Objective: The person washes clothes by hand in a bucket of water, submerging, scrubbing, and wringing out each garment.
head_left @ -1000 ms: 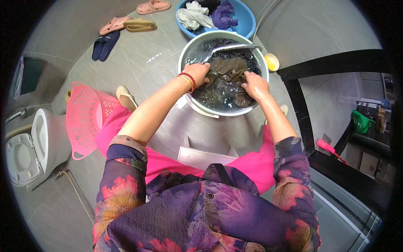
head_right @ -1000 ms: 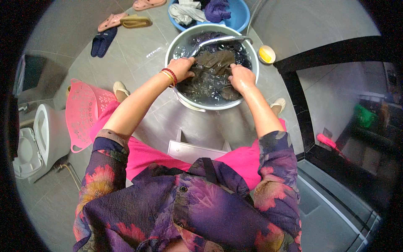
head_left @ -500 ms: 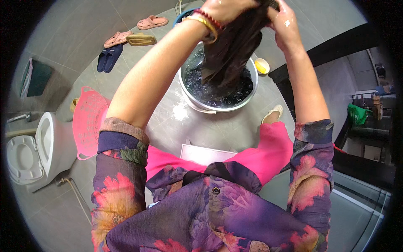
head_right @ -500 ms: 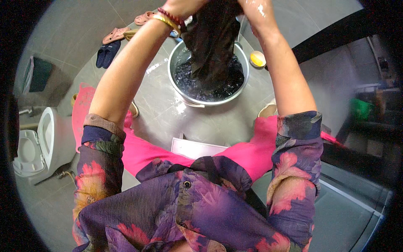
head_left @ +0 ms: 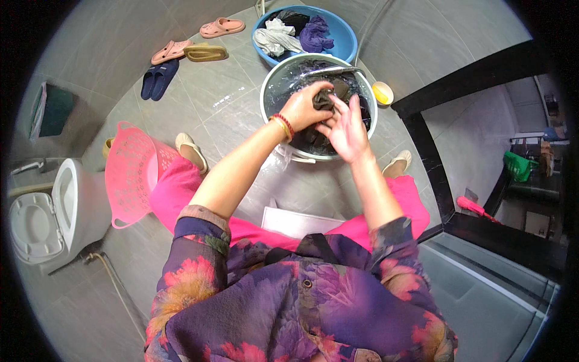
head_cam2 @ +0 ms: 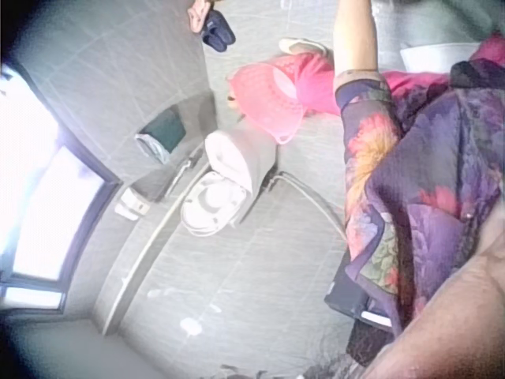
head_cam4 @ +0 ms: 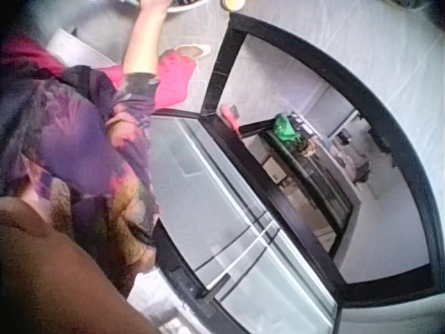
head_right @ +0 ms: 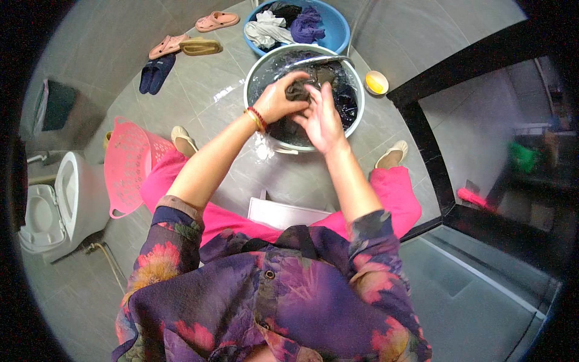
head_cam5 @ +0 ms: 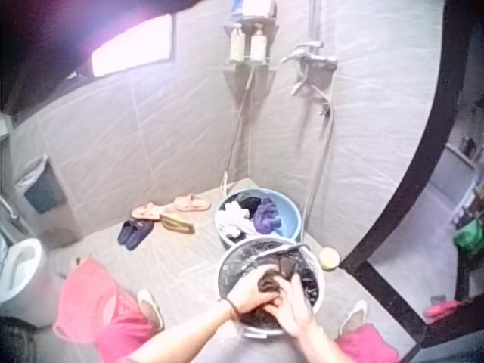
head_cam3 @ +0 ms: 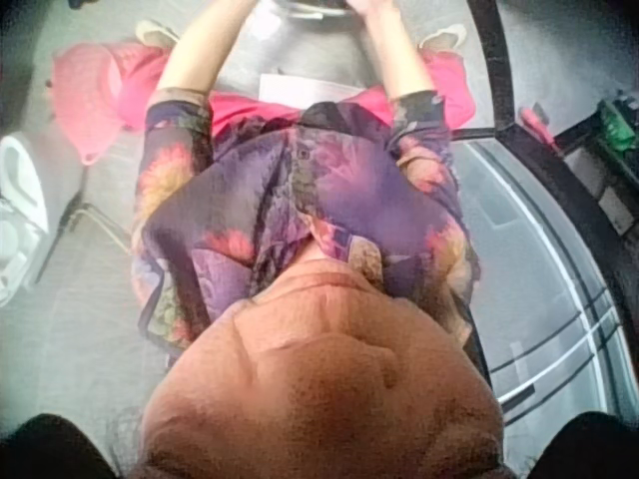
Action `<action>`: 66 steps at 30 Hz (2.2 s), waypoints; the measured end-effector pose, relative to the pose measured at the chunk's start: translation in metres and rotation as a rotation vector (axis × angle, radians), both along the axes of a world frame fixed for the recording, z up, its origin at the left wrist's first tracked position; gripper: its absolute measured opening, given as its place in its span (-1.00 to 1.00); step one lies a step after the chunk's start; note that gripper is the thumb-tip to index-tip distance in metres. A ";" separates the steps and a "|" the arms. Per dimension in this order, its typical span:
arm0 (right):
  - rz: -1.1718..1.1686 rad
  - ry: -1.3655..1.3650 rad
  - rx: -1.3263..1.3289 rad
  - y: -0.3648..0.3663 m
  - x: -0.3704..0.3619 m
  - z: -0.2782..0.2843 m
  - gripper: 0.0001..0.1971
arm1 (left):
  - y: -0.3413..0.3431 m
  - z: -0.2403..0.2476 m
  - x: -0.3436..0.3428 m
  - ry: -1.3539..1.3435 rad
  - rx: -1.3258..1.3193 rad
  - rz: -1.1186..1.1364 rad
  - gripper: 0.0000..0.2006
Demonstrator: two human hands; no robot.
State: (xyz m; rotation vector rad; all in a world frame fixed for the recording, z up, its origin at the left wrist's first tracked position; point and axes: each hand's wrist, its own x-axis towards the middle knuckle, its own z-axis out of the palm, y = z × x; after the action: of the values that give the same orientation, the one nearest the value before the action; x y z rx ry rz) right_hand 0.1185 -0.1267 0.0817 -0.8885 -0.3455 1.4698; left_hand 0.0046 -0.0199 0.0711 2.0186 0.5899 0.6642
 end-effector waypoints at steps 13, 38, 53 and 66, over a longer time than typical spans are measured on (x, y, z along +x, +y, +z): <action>-0.081 0.253 -0.099 -0.033 -0.036 -0.037 -0.30 | -0.130 0.009 -0.003 -0.135 0.401 0.079 -0.87; 0.058 -0.441 0.122 0.084 0.065 0.130 -0.85 | 0.082 0.062 0.004 -0.189 -1.262 -0.411 -0.05; 0.666 -1.836 -0.290 0.035 -0.037 -0.028 -0.72 | 0.037 -0.096 0.022 0.240 -0.794 0.342 -0.17; -0.284 0.257 0.100 0.058 0.051 -0.089 -0.38 | -0.036 0.022 0.047 0.361 0.386 -0.087 -0.41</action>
State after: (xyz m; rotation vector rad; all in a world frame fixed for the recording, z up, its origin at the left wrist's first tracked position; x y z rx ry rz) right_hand 0.1693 -0.0688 -0.0071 -0.6301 -0.0955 1.2723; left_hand 0.0516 -0.0560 0.0935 2.5393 0.6112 0.3799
